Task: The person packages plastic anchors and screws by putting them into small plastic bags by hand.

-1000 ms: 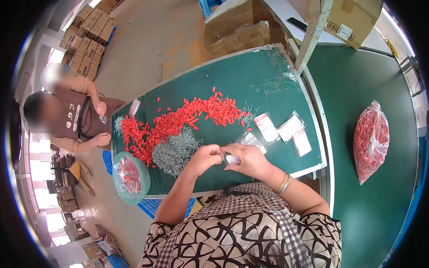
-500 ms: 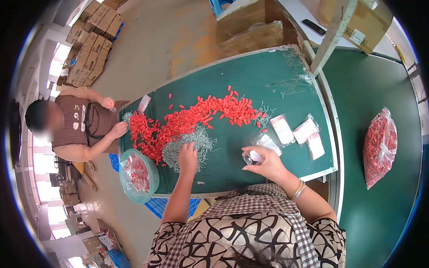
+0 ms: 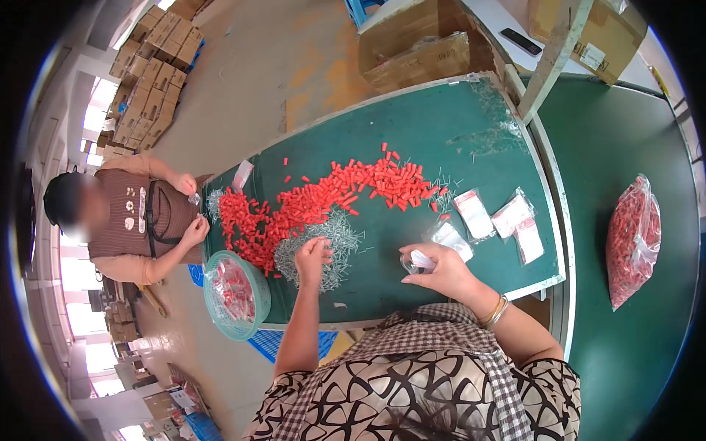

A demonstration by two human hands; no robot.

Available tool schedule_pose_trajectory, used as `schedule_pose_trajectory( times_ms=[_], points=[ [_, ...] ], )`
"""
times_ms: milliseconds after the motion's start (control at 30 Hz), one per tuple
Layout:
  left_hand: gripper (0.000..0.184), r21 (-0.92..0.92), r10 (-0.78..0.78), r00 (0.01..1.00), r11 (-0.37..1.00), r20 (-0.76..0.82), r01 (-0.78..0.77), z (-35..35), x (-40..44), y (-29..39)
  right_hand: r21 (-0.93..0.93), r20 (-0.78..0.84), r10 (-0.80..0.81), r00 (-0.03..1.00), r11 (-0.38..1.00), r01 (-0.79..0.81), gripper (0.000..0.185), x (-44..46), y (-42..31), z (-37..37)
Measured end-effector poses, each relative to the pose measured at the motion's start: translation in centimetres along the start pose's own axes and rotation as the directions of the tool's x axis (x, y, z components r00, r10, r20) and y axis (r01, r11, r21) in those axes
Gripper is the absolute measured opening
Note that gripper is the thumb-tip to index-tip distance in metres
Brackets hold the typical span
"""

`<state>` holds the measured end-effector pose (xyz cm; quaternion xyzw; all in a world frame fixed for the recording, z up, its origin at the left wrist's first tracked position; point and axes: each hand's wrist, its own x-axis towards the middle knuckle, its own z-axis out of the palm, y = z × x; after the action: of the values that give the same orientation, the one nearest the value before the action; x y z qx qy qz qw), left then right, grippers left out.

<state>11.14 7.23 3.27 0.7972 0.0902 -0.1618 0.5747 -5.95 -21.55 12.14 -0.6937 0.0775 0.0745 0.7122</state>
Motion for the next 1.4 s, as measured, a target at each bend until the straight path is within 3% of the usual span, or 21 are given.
schedule_pose_trajectory(
  times_ms=[67,167,267,367,433,500,567,633,833,900,967,1067,1167,1300,1400],
  points=[
    [0.02,0.042,-0.01,1.0,0.999,0.017,0.009,0.1,-0.4,0.9,0.011,0.012,0.026,1.0,1.0,-0.026,0.052,0.2,-0.3,0.2],
    [0.018,-0.152,-0.011,0.991,0.988,0.135,0.032,0.4,-0.9,1.1,0.022,0.015,0.013,1.0,1.0,-0.013,0.052,0.3,-0.3,0.4],
    [0.015,-0.418,-0.071,0.958,0.889,0.279,0.187,2.4,-3.7,4.7,-0.025,0.003,-0.084,0.996,0.996,0.084,0.051,0.8,0.7,0.6],
    [0.014,-0.463,-0.031,0.925,0.859,0.378,0.218,4.7,-6.3,6.7,-0.073,0.011,-0.064,0.998,0.995,0.065,0.051,0.9,0.0,0.9],
    [0.014,-0.272,0.079,0.91,0.962,0.406,0.038,5.7,-8.3,8.8,-0.095,0.01,-0.064,0.998,0.993,0.065,0.052,1.0,-0.2,0.9],
    [0.014,-0.094,0.212,0.872,0.977,0.441,-0.189,6.5,-10.2,10.5,-0.118,0.007,-0.122,0.993,0.985,0.122,0.053,1.1,0.2,0.9],
    [0.014,0.036,0.405,0.791,0.881,0.459,-0.472,7.1,-11.1,10.6,-0.13,-0.007,-0.13,0.991,0.983,0.128,0.053,1.0,0.2,1.0],
    [0.019,0.131,0.601,0.627,0.662,0.495,-0.738,7.5,-12.0,11.9,-0.128,-0.017,-0.137,0.99,0.983,0.134,0.053,1.0,0.1,1.1],
    [0.021,0.038,0.46,0.727,0.833,0.51,-0.553,6.7,-12.3,12.7,-0.112,0.0,-0.131,0.991,0.985,0.13,0.05,0.9,0.0,0.9],
    [0.02,-0.251,0.352,0.741,0.935,0.571,-0.251,6.1,-11.8,12.4,-0.102,-0.011,-0.134,0.991,0.986,0.132,0.049,0.8,-0.3,1.0],
    [0.022,-0.45,0.296,0.685,0.891,0.665,0.052,6.1,-11.2,11.7,-0.109,-0.005,-0.153,0.988,0.982,0.151,0.049,0.8,-0.6,1.0],
    [0.021,-0.42,0.171,0.633,0.868,0.755,0.266,6.6,-11.1,11.8,-0.101,0.007,-0.156,0.988,0.983,0.155,0.049,0.8,-0.9,1.1],
    [0.022,-0.364,0.118,0.693,0.905,0.711,0.22,7.0,-11.1,11.7,-0.124,0.008,-0.167,0.986,0.978,0.167,0.05,0.8,-0.7,1.2],
    [0.023,-0.443,0.111,0.704,0.841,0.702,0.31,6.0,-10.2,13.1,-0.075,0.017,-0.198,0.98,0.977,0.199,0.051,1.1,0.1,0.9],
    [0.022,-0.528,0.194,0.814,0.834,0.547,0.156,5.8,-6.5,10.5,-0.053,0.006,-0.155,0.988,0.986,0.156,0.052,0.9,-0.7,0.7]
  ],
)
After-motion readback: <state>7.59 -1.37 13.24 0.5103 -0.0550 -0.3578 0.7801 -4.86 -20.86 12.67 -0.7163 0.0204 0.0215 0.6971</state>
